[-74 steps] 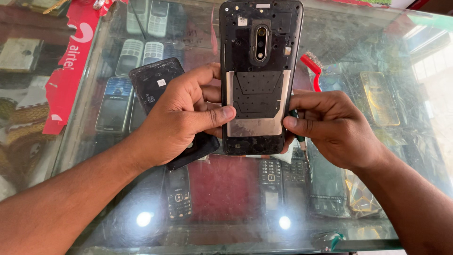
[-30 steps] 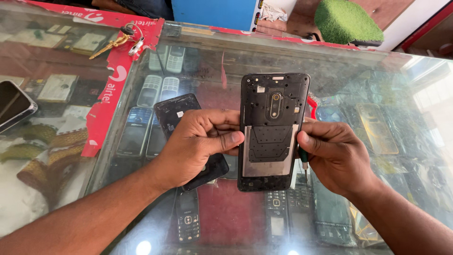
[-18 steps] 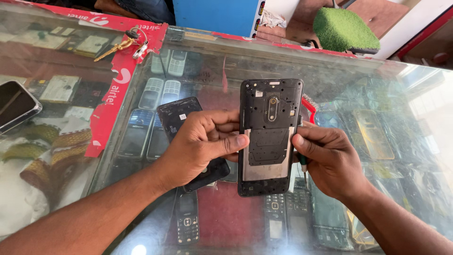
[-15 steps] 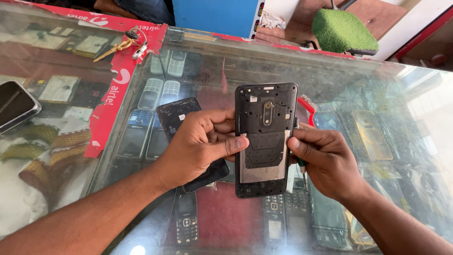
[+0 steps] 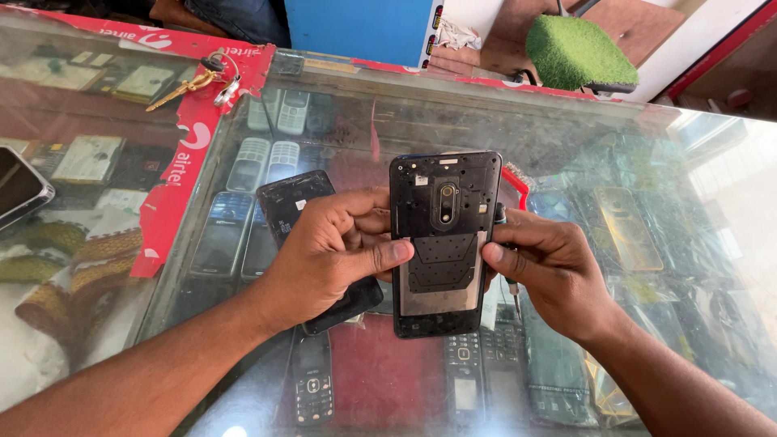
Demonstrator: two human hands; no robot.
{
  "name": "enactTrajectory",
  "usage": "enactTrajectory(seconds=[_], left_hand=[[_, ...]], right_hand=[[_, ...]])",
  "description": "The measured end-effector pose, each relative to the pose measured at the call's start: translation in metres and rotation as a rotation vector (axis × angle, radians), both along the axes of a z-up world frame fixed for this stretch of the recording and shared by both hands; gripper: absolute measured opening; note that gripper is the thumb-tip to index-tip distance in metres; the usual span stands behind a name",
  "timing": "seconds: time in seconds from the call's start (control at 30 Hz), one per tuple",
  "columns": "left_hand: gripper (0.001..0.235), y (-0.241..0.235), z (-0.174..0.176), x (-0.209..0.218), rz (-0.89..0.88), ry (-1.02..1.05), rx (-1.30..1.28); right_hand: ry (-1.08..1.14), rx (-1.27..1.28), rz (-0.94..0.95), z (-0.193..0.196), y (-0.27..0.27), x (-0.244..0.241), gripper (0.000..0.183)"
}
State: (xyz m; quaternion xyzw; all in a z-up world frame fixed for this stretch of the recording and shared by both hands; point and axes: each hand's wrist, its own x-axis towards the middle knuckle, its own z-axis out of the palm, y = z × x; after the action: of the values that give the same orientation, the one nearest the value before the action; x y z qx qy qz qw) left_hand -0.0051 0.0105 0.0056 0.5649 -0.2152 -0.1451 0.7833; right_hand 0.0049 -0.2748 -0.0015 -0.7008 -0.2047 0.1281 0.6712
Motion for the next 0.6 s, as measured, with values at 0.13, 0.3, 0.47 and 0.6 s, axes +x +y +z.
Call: enactTrajectory(seconds=[0.13, 0.3, 0.47, 0.6], left_hand=[[0.041, 0.001, -0.001, 0.001, -0.018, 0.025, -0.021], [0.042, 0.000, -0.005, 0.001, 0.006, 0.016, 0.006], [0.043, -0.003, -0.004, -0.002, -0.002, 0.023, 0.009], [0.041, -0.005, -0.002, -0.004, -0.003, 0.035, 0.006]], right_hand=[[-0.136, -0.054, -0.077, 0.007, 0.000, 0.002, 0.026], [-0.595, -0.324, -0.390, 0.040, -0.004, -0.002, 0.029], [-0.766, -0.107, -0.579, 0.072, -0.001, -0.019, 0.035], [-0.837, -0.103, -0.566, 0.079, 0.008, -0.025, 0.029]])
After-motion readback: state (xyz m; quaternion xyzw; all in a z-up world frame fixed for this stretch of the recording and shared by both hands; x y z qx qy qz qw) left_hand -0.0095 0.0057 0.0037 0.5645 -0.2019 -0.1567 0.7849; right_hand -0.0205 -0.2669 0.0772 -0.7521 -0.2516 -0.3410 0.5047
